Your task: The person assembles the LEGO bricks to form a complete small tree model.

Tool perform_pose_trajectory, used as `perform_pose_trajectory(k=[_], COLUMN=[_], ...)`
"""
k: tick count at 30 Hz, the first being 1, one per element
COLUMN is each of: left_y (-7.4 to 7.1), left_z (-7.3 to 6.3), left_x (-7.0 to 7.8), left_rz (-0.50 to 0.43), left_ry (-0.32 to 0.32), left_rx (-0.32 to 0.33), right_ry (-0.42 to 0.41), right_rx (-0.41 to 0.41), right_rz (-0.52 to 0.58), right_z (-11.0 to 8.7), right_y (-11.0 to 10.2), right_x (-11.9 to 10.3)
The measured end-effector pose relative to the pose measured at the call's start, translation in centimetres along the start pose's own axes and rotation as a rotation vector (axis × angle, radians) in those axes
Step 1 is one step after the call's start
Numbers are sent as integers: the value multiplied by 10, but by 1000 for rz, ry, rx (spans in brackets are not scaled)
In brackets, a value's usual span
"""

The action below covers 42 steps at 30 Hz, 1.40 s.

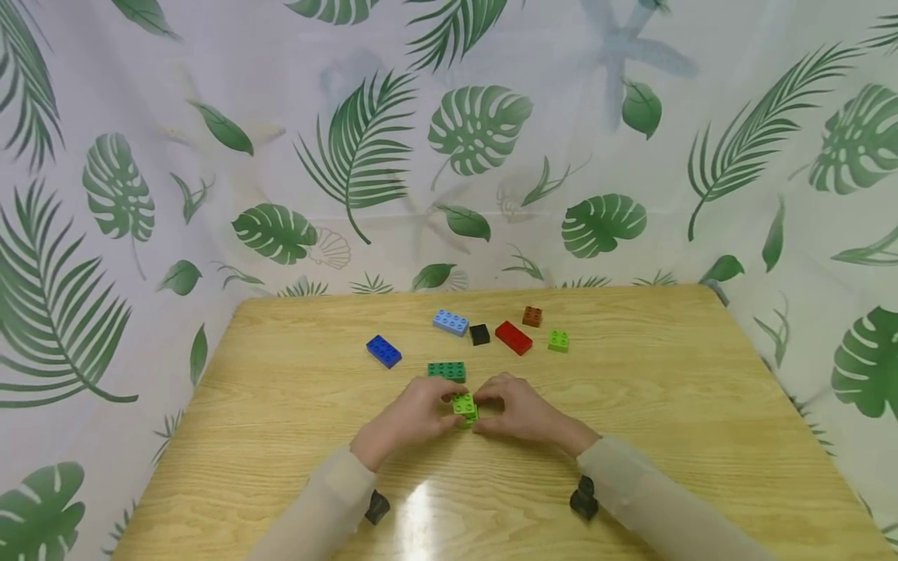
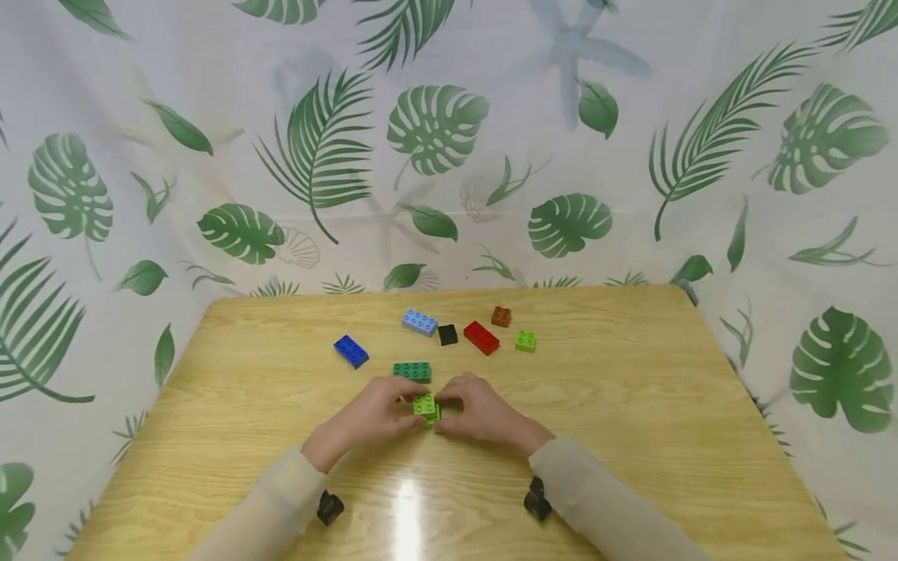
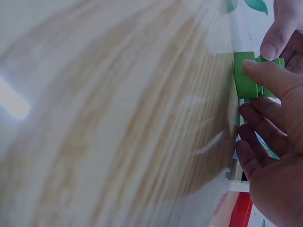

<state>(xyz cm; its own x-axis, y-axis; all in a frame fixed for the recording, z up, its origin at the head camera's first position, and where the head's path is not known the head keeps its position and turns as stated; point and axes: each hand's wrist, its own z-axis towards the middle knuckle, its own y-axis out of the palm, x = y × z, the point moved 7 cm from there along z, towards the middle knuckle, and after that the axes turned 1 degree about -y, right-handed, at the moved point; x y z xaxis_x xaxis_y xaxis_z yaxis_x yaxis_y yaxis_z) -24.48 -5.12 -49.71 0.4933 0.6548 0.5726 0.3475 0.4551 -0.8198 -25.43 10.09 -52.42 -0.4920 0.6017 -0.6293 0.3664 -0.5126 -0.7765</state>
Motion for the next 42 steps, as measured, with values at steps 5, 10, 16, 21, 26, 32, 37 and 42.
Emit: perform_pose_trajectory(k=[5, 10, 16, 21, 26, 32, 37, 42], left_y=[3, 7, 7, 6, 6, 7, 7, 7], left_z=[2, 4, 5, 6, 6, 9, 11, 9], left_x=[1, 4, 8, 9, 9, 7, 8, 4], left_rz=[-6, 3, 25, 25, 25, 28, 50, 38], left_ry=[8, 42, 44, 35, 38, 40, 49, 26], left_rx=[-19, -36, -45, -50, -50, -62, -71, -70], right_ry=[9, 19, 21, 11, 0, -5, -8, 16], right_rx=[5, 1, -6, -2, -2, -6, -1, -12], right_rz=[6, 11, 24, 13, 12, 16, 6, 27], right_z=[0, 0, -2, -2, -2, -2, -2, -3], right_y=[1, 2, 1, 0, 0, -1, -1, -4], right_x=[2, 4, 3, 2, 0, -1, -1, 2])
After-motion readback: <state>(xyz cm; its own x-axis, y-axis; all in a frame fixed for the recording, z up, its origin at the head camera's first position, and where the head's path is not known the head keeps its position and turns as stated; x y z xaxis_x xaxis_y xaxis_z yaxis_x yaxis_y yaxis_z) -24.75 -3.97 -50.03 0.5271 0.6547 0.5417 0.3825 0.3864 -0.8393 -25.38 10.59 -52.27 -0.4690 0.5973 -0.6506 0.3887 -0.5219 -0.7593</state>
